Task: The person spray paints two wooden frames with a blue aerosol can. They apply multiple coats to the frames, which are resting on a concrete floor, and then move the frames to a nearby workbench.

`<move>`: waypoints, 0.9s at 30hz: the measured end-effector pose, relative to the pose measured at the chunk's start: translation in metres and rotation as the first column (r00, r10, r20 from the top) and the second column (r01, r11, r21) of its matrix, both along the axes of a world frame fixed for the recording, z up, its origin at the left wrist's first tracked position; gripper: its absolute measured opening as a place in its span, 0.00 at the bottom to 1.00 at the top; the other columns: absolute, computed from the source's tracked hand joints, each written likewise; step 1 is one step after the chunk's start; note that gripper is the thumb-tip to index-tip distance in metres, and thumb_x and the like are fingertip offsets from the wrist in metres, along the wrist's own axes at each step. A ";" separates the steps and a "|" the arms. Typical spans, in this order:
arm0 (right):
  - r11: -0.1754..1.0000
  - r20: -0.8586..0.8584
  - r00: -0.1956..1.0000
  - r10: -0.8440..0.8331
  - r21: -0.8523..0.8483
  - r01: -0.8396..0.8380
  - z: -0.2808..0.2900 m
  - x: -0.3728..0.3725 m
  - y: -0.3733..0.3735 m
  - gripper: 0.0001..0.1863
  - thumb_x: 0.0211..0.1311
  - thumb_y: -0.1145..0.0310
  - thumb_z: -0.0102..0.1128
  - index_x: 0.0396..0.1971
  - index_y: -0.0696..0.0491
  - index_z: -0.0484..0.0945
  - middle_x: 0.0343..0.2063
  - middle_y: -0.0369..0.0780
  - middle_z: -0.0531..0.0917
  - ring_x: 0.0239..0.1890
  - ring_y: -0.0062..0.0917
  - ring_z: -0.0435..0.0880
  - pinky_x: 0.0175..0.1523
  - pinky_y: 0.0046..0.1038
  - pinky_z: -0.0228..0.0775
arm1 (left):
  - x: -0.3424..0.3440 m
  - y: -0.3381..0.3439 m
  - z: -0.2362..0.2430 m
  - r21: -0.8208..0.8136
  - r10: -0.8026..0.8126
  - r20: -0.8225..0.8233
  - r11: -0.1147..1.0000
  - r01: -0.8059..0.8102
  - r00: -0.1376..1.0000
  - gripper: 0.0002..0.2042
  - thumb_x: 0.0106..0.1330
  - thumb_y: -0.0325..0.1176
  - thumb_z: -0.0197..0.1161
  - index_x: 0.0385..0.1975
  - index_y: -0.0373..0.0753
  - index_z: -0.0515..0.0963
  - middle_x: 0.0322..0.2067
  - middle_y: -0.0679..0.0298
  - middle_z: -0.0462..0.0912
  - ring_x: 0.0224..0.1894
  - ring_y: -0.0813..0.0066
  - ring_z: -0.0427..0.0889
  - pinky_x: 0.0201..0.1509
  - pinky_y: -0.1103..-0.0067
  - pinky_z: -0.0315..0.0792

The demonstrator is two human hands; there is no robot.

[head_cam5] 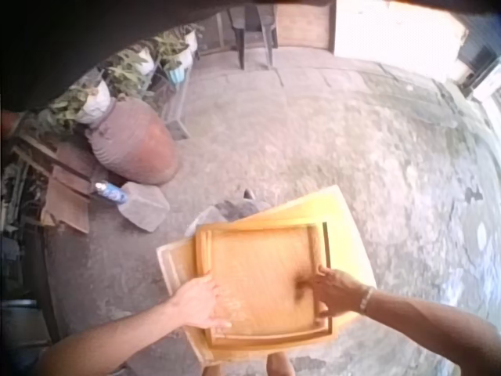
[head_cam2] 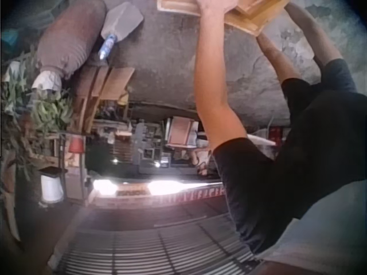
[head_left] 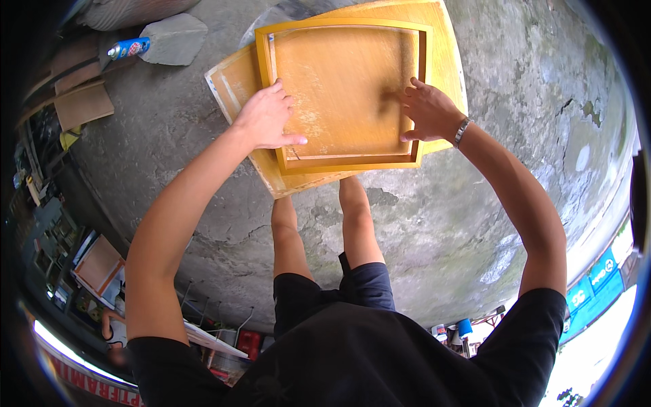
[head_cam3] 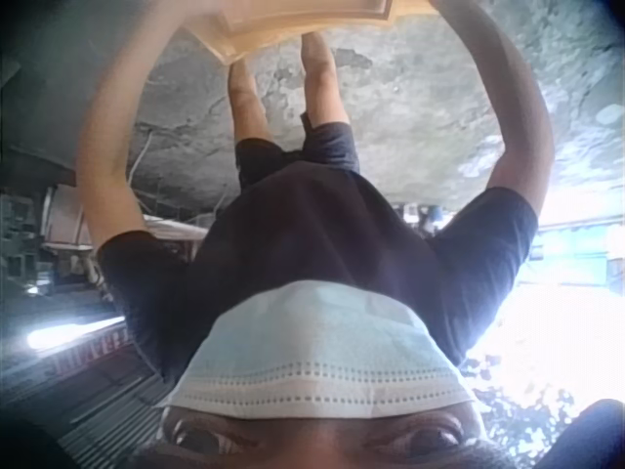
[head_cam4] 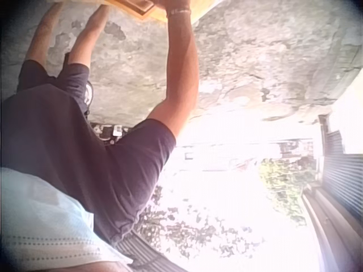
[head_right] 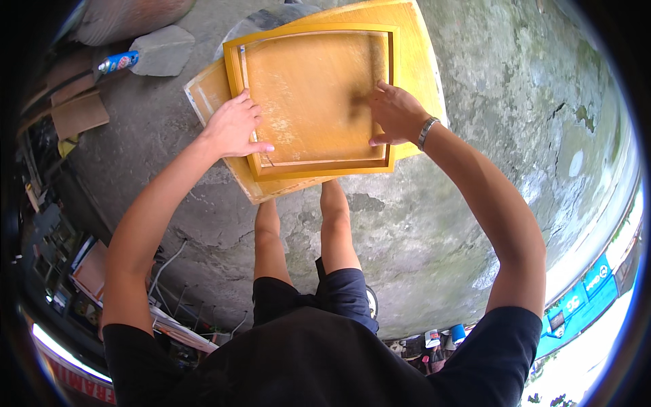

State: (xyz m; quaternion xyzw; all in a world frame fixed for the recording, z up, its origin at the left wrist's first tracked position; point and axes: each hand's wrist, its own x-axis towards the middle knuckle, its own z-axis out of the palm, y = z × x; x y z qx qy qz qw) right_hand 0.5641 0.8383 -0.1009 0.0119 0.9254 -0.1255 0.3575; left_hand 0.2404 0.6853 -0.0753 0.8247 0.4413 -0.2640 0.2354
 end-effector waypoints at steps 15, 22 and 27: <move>0.948 -0.169 0.937 0.307 -0.028 -0.316 0.184 -0.128 -0.071 0.46 0.53 0.19 0.52 0.30 0.55 0.90 0.37 0.38 0.85 0.52 0.34 0.78 0.74 0.38 0.58 | -0.085 -0.182 0.178 0.060 0.242 0.107 0.967 -0.249 0.964 0.45 0.66 0.77 0.45 0.36 0.32 0.86 0.39 0.53 0.84 0.53 0.56 0.80 0.79 0.58 0.56; 0.828 -0.202 0.809 0.551 0.009 -0.561 0.261 -0.228 -0.163 0.47 0.56 0.17 0.47 0.30 0.51 0.91 0.33 0.38 0.87 0.47 0.32 0.83 0.75 0.45 0.57 | -0.130 -0.346 0.229 0.202 0.403 0.270 0.864 -0.461 0.874 0.41 0.65 0.76 0.49 0.29 0.36 0.87 0.35 0.56 0.85 0.46 0.58 0.82 0.71 0.64 0.63; 0.725 -0.230 0.698 0.678 0.057 -0.686 0.324 -0.365 -0.261 0.42 0.58 0.22 0.52 0.28 0.50 0.91 0.30 0.37 0.85 0.44 0.31 0.83 0.68 0.41 0.63 | -0.210 -0.463 0.286 0.230 0.519 0.164 0.807 -0.544 0.839 0.41 0.65 0.75 0.50 0.27 0.35 0.87 0.32 0.58 0.85 0.44 0.60 0.82 0.70 0.66 0.62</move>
